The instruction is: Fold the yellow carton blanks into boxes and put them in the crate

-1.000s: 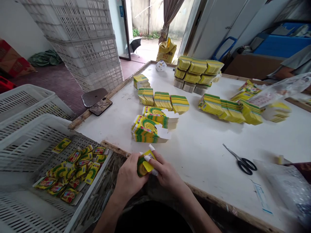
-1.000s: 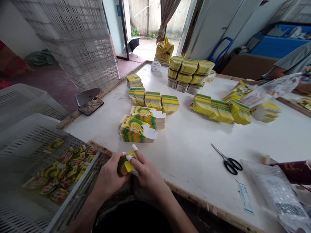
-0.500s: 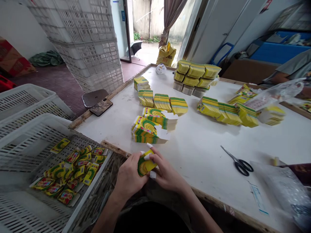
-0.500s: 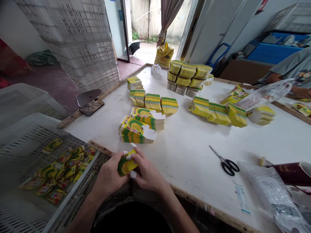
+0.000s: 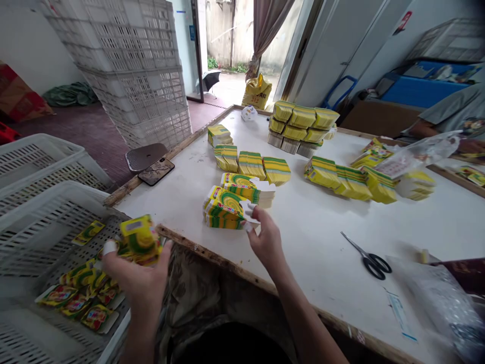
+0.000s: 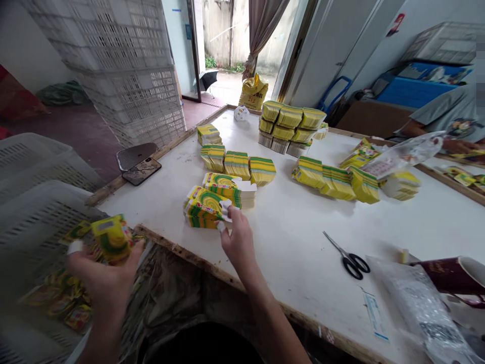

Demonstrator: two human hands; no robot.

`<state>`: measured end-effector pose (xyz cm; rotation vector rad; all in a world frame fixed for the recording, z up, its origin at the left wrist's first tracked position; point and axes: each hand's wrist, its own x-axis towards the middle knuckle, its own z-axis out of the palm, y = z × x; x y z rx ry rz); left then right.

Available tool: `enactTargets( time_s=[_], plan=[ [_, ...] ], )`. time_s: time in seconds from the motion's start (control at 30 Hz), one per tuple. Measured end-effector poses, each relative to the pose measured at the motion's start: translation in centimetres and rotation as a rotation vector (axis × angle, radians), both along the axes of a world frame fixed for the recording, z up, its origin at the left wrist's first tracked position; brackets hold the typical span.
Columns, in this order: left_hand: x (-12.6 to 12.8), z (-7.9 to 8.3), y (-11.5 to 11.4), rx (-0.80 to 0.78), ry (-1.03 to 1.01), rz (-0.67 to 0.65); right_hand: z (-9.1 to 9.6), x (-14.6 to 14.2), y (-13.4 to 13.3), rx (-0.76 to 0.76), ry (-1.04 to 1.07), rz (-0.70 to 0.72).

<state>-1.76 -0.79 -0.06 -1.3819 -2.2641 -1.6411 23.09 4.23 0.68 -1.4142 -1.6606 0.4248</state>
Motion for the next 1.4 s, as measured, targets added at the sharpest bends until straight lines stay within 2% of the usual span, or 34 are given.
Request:
enactTargets(
  time_s=[0.03, 0.1, 0.2, 0.3, 0.4, 0.47, 0.5, 0.57, 0.6, 0.7, 0.77, 0.83, 0.93, 1.03, 1.13, 1.2, 1.23, 1.3, 1.4],
  plan=[
    [-0.7, 0.1, 0.0, 0.033, 0.04, 0.041, 0.1, 0.3, 1.1, -0.019, -0.049, -0.031],
    [-1.2, 0.3, 0.0, 0.042, 0.022, 0.01, 0.0, 0.4, 2.8, -0.071, -0.108, -0.021],
    [0.3, -0.4, -0.3, 0.029, -0.186, -0.171, -0.4, 0.1, 4.3, -0.101, -0.107, 0.015],
    [3.1, -1.6, -0.6, 0.024, -0.413, -0.362, -0.3, -0.2, 4.1, -0.095, -0.052, 0.019],
    [5.6, -1.9, -0.7, 0.063, -0.638, -0.602, 0.4, -0.7, 2.5, -0.103, 0.043, 0.064],
    [6.9, -1.3, -0.7, 0.166, -0.873, -0.73, 0.9, -1.6, 0.6, -0.152, 0.155, 0.183],
    [7.5, -0.8, -0.6, 0.215, -1.013, -0.761, 1.1, -2.1, -0.6, -0.229, 0.299, 0.321],
    [8.4, 0.4, -0.4, 0.235, -1.265, -0.745, 1.2, -3.3, -2.9, -0.39, 0.543, 0.534],
    [8.7, 1.1, -0.3, 0.232, -1.363, -0.713, 1.2, -3.9, -4.0, -0.464, 0.63, 0.589],
    [9.3, 2.3, 0.1, 0.298, -1.519, -0.601, 1.1, -5.1, -6.4, -0.532, 0.734, 0.61],
    [9.4, 2.5, 0.2, 0.3, -1.477, -0.543, 1.1, -5.4, -6.9, -0.542, 0.715, 0.574],
    [9.5, 2.1, 0.3, 0.203, -1.369, -0.519, 1.1, -5.3, -6.5, -0.54, 0.736, 0.502],
    [9.5, 1.0, 0.1, 0.073, -1.255, -0.559, 1.0, -4.3, -5.4, -0.514, 0.84, 0.407],
    [8.9, -0.3, -0.1, 0.062, -1.206, -0.556, 0.7, -3.0, -4.7, -0.502, 0.801, 0.374],
    [7.0, -0.7, -0.1, 0.017, -1.175, -0.592, 0.6, -1.5, -4.5, -0.308, 0.546, 0.291],
    [5.0, -0.2, 0.0, -0.054, -1.128, -0.702, 0.9, -0.5, -4.4, -0.092, 0.312, 0.297],
    [4.0, 0.3, 0.1, -0.115, -1.071, -0.816, 1.1, 0.0, -4.4, 0.006, 0.183, 0.331],
    [2.5, 1.3, 0.1, -0.23, -0.858, -0.955, 1.7, 0.7, -4.5, 0.136, -0.062, 0.432],
    [2.9, 2.5, -0.2, -0.545, -0.437, -1.029, 2.2, 0.8, -4.9, 0.213, -0.262, 0.565]
  ],
)
